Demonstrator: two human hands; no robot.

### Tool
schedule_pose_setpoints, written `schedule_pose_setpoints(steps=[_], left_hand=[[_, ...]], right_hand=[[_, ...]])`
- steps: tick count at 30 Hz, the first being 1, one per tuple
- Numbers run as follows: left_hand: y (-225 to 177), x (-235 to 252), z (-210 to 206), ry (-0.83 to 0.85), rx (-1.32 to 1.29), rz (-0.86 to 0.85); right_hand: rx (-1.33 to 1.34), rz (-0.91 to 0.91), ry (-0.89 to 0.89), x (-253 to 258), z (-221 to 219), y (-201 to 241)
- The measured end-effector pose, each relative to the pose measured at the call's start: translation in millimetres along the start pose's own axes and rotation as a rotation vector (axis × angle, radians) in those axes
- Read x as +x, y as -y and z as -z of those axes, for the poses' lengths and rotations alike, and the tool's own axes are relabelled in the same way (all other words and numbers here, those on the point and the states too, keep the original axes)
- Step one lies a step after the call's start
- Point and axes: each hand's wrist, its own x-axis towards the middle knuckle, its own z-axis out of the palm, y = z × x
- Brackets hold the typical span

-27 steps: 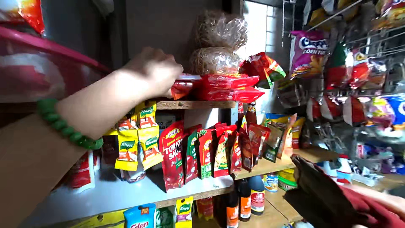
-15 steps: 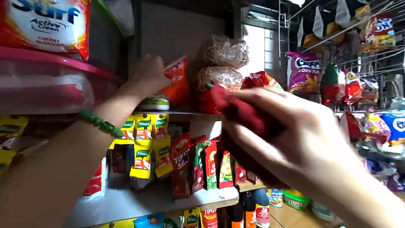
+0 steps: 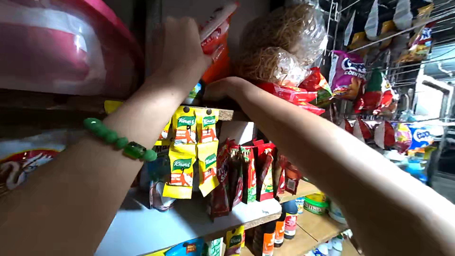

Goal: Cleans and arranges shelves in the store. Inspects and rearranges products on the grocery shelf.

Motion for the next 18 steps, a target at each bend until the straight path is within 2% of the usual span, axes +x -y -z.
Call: schedule_pose_setpoints(steps=[5,10,14,18], left_hand=[[-12,-10,-5,0.045,0.143,-0.141],[-16,-9,-7,0.083,0.196,-0.196],[-15,-6,-8,0.072,0.167,-0.181],[-11,-6,-10,0.033,0.157,-0.191]], right_hand=[[-0.009,0.117,0.013,-10,0,-3],[-0.016,0.174,-0.124,-43,3,3],[-0.080,0.182,-0.074,-13,5,-9],[-0.096,0.085,-0.026,1,7,2]])
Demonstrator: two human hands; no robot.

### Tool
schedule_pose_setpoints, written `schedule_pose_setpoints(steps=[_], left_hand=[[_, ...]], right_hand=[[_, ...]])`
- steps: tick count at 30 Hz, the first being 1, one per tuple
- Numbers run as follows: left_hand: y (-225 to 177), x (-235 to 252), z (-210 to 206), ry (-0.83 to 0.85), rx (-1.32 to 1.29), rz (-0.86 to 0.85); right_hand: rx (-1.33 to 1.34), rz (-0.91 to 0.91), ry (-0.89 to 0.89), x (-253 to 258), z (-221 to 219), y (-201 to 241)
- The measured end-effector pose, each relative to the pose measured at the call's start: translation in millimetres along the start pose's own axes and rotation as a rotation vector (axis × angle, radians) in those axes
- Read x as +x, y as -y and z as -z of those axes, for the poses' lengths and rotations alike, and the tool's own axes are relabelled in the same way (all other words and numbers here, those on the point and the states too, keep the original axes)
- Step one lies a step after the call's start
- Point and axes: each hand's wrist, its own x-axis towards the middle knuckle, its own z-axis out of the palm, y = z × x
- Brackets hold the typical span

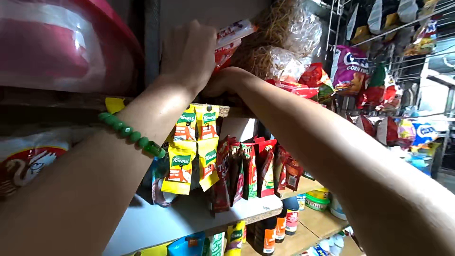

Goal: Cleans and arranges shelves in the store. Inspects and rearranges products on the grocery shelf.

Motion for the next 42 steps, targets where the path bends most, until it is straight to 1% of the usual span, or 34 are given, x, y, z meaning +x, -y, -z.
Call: schedule_pose_setpoints(steps=[3,6,11,14,20,24,27,28,31,34,35,37,39,40,42], left_hand=[[0,-1,1,0.018,-0.021,0.009],[0,1,2,0.053,-0.036,0.008],[-3,3,1,0.105,-0.010,-0.010],[-3,4,2,0.127,-0.002,-0.026],[-3,4,4,0.173,0.034,-0.020],[-15,6,17,0.276,0.097,-0.006],[-23,6,19,0.316,0.144,-0.070],[-26,5,18,0.336,0.157,-0.095],[-38,-1,18,0.472,0.205,-0.109],[-44,-3,16,0.544,0.241,-0.139],[-42,-1,18,0.564,0.219,-0.141],[-33,8,25,0.656,0.090,-0.131],[-20,14,31,0.730,-0.040,-0.160],[-17,15,34,0.742,-0.063,-0.168],[-21,9,41,0.710,-0.032,-0.172]], right_hand=[[0.020,-0.012,0.001,-10,-4,1],[0.145,0.045,-0.004,-26,-7,-3],[0.149,0.148,-0.063,-50,-5,-8],[0.228,0.200,-0.153,-67,-7,-12],[0.333,0.286,-0.282,-118,-4,-17],[0.324,0.264,-0.317,-150,-2,-19],[0.341,0.293,-0.427,-171,-9,-27],[0.352,0.309,-0.482,-180,-12,-30],[0.360,0.402,-0.497,-203,-10,-56],[0.457,0.339,-0.569,-234,-16,-82],[0.484,0.321,-0.586,-243,-16,-90],[0.576,0.302,-0.574,-260,-9,-100],[0.737,0.264,-0.653,-261,-6,-104],[0.826,0.235,-0.735,-254,-9,-105],[0.964,0.116,-0.829,-235,-5,-94]])
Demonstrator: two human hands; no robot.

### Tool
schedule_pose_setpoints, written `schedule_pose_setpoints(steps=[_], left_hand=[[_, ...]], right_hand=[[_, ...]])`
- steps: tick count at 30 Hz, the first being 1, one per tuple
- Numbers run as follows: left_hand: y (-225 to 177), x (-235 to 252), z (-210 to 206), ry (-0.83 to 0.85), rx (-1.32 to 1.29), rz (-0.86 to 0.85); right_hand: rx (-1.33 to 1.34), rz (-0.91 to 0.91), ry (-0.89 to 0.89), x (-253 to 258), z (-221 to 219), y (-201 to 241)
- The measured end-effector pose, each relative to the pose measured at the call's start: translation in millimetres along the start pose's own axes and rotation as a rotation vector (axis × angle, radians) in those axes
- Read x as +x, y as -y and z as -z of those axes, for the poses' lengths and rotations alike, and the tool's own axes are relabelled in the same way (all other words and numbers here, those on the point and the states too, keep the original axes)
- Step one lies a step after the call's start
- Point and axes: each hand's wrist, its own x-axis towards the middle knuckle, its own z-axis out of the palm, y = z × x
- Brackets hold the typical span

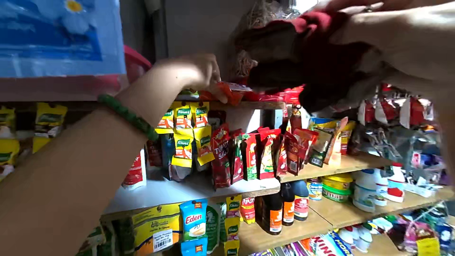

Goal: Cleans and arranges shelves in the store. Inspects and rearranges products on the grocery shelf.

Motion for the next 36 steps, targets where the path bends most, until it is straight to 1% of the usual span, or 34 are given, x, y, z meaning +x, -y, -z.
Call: schedule_pose_setpoints(steps=[1,2,3,4,5,6,7,8,9,10,11,12,13,14,15,16,17,18,19,20,21,23,24,25,26,27,28,29,30,31,33,34,36], left_hand=[[1,-3,-3,-0.045,0.027,-0.032],[11,-6,-10,-0.131,0.088,-0.121],[33,-6,-21,-0.283,0.179,-0.252],[64,-2,-33,-0.524,0.271,-0.406],[81,-10,-31,-0.610,0.326,-0.451],[84,-30,-21,-0.612,0.363,-0.427],[78,-58,-10,-0.576,0.365,-0.360],[71,-87,-3,-0.574,0.355,-0.302],[69,-112,-1,-0.616,0.313,-0.286],[72,-131,-6,-0.694,0.242,-0.319],[72,-146,-14,-0.780,0.135,-0.349],[66,-161,-20,-0.852,0.079,-0.326],[54,-177,-23,-0.891,0.067,-0.244],[46,-189,-23,-0.894,0.084,-0.156],[46,-197,-22,-0.871,0.139,-0.108],[52,-201,-22,-0.837,0.213,-0.073],[55,-202,-22,-0.818,0.249,-0.066],[58,-199,-24,-0.817,0.266,-0.073],[57,-192,-26,-0.824,0.285,-0.084],[53,-181,-27,-0.841,0.308,-0.089],[46,-169,-26,-0.833,0.333,-0.073],[38,-138,-21,-0.736,0.349,-0.004],[46,-118,-21,-0.694,0.360,0.010],[64,-96,-23,-0.680,0.388,-0.005],[93,-71,-27,-0.717,0.439,-0.039],[111,-52,-29,-0.732,0.425,-0.046],[114,-42,-28,-0.721,0.365,-0.023],[101,-41,-24,-0.663,0.291,0.074],[77,-44,-20,-0.590,0.192,0.214],[61,-40,-18,-0.572,0.132,0.314],[44,-20,-12,-0.562,0.109,0.401],[37,-12,-8,-0.504,0.087,0.432],[41,7,-7,-0.423,-0.012,0.450]], right_hand=[[0.047,-0.025,0.012,14,-3,1],[0.092,0.024,0.022,30,-7,-3],[0.143,0.120,0.055,46,-14,-8],[0.178,0.221,0.090,57,-24,-9],[0.154,0.282,0.074,60,-42,1],[0.039,0.216,-0.007,53,-66,25],[-0.076,0.103,-0.015,53,-87,46],[-0.154,0.050,0.052,60,-104,58],[-0.202,0.125,0.152,75,-123,54],[-0.230,0.357,0.232,100,-149,32],[-0.185,0.741,0.156,133,-194,-6],[-0.204,0.815,0.127,143,-231,-17],[-0.332,0.659,0.256,131,-247,-3],[-0.433,0.329,0.517,114,-249,32],[-0.439,0.134,0.620,109,-254,50],[-0.422,0.057,0.640,108,-258,56],[-0.414,0.047,0.651,109,-257,55],[-0.415,0.080,0.661,111,-256,47],[-0.422,0.158,0.643,121,-260,31],[-0.425,0.282,0.579,137,-271,7],[-0.442,0.331,0.578,152,-279,-9],[-0.438,0.368,0.609,168,-282,-21],[-0.395,0.409,0.597,167,-278,-24],[-0.333,0.460,0.560,160,-271,-28],[-0.259,0.478,0.501,146,-258,-26],[-0.220,0.396,0.482,126,-235,-12],[-0.259,0.066,0.578,102,-204,24],[-0.185,-0.077,0.542,90,-187,32],[-0.072,-0.151,0.479,86,-176,26],[0.036,-0.216,0.407,85,-169,16],[0.176,-0.323,0.234,86,-162,1],[0.238,-0.384,0.148,86,-160,-2],[0.354,-0.475,-0.014,87,-160,-5]])
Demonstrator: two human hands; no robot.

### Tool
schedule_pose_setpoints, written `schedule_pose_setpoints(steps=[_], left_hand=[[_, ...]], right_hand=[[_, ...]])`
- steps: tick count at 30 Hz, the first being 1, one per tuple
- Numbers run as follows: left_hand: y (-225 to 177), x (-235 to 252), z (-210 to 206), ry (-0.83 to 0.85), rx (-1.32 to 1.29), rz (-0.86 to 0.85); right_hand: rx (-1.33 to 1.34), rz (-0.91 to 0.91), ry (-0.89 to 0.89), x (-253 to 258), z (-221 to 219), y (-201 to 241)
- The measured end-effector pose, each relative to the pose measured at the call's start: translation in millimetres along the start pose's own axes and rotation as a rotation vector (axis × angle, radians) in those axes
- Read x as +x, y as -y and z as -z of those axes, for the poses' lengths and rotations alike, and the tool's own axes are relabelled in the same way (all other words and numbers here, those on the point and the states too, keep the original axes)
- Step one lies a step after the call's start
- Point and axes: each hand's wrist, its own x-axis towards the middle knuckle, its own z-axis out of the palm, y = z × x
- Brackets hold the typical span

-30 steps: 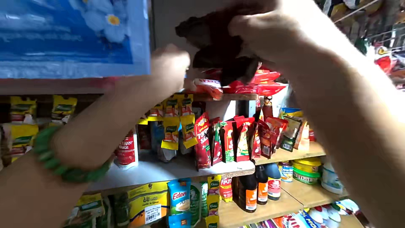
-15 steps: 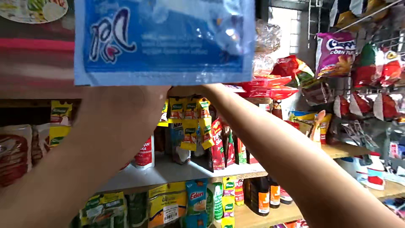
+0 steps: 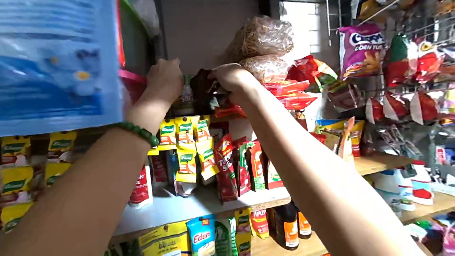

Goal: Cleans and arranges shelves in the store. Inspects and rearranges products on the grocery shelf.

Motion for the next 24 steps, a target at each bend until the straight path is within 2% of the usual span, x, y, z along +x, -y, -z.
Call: schedule_pose_setpoints(steps=[4,7,10,15,24], left_hand=[[9,26,-21,0.065,-0.128,0.033],[1,31,-26,0.058,-0.045,0.041],[-18,27,-29,0.072,0.025,0.131],[-39,19,-37,0.076,0.097,0.114],[-38,14,-31,-0.017,0.061,0.164]], right_hand=[[0.063,0.023,-0.186,-3,-4,-6],[0.112,0.100,-0.279,-7,-7,-11],[0.129,0.092,-0.299,-7,-8,-11],[0.235,0.116,-0.299,-8,-6,-15],[0.318,0.189,-0.391,-10,-7,-21]])
